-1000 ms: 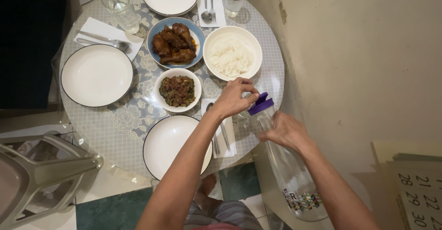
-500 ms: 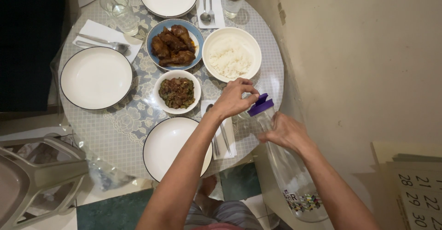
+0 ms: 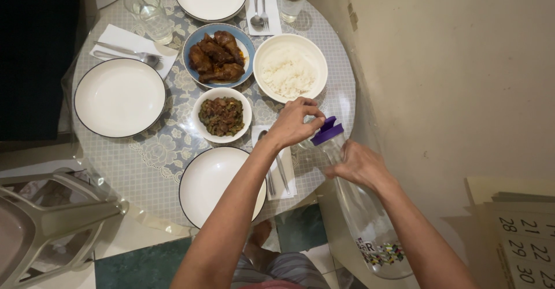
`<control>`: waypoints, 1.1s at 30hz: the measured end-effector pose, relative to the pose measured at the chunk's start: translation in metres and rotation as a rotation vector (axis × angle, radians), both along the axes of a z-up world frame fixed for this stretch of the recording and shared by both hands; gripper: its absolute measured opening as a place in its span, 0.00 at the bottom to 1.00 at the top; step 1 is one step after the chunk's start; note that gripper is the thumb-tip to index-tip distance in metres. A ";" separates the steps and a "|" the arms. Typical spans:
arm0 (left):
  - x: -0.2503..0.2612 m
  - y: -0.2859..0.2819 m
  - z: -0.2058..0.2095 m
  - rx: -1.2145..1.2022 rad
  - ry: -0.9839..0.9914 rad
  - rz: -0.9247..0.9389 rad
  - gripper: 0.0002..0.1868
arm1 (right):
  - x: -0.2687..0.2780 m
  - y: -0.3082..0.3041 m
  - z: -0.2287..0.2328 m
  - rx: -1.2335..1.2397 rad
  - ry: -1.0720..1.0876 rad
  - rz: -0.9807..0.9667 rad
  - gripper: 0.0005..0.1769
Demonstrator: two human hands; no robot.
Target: Setting a dining table by carrying plates of food and pouring water.
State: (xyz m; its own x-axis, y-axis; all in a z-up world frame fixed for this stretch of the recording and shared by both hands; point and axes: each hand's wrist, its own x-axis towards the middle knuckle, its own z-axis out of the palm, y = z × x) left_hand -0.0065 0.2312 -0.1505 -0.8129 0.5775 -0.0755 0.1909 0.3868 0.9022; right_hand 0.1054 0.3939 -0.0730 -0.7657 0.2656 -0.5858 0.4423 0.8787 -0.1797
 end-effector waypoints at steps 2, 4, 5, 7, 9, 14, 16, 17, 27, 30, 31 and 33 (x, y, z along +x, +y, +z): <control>0.001 -0.001 0.002 -0.002 0.005 -0.002 0.16 | 0.001 0.000 0.001 -0.005 0.013 0.001 0.33; 0.001 -0.001 0.002 -0.004 0.010 -0.004 0.16 | 0.001 -0.001 0.002 -0.011 0.025 0.001 0.33; 0.000 -0.001 0.002 -0.005 0.000 -0.003 0.16 | 0.000 -0.002 0.003 -0.018 0.018 -0.005 0.33; 0.001 0.000 0.001 -0.005 -0.009 -0.001 0.16 | 0.000 -0.002 0.002 -0.024 0.011 -0.011 0.33; 0.001 -0.001 0.001 0.002 -0.015 0.002 0.16 | 0.000 -0.001 0.000 -0.005 0.007 -0.002 0.34; 0.001 -0.001 -0.002 0.011 0.002 0.002 0.16 | 0.001 -0.002 0.001 0.000 0.019 0.008 0.33; 0.001 -0.001 -0.002 0.013 0.005 0.001 0.16 | 0.001 -0.003 0.001 0.011 0.011 0.002 0.33; 0.001 -0.001 -0.002 0.008 0.002 0.000 0.16 | 0.001 -0.003 0.001 0.007 0.013 0.001 0.33; 0.002 -0.001 0.001 0.004 0.000 -0.004 0.16 | 0.002 0.000 -0.002 0.006 0.014 0.001 0.33; 0.003 -0.001 0.004 0.012 0.011 -0.009 0.16 | 0.003 -0.001 -0.001 -0.004 0.017 -0.006 0.33; 0.004 -0.002 0.005 0.011 0.011 -0.009 0.16 | 0.004 0.000 -0.002 -0.005 0.017 -0.006 0.33; 0.004 -0.002 0.008 0.010 0.002 -0.019 0.16 | 0.006 0.001 -0.004 -0.004 0.037 -0.003 0.33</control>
State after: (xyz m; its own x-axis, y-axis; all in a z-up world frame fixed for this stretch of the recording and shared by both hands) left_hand -0.0027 0.2296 -0.1425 -0.8017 0.5939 -0.0680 0.2002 0.3740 0.9055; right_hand 0.1114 0.3949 -0.0767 -0.7863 0.2661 -0.5577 0.4381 0.8766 -0.1994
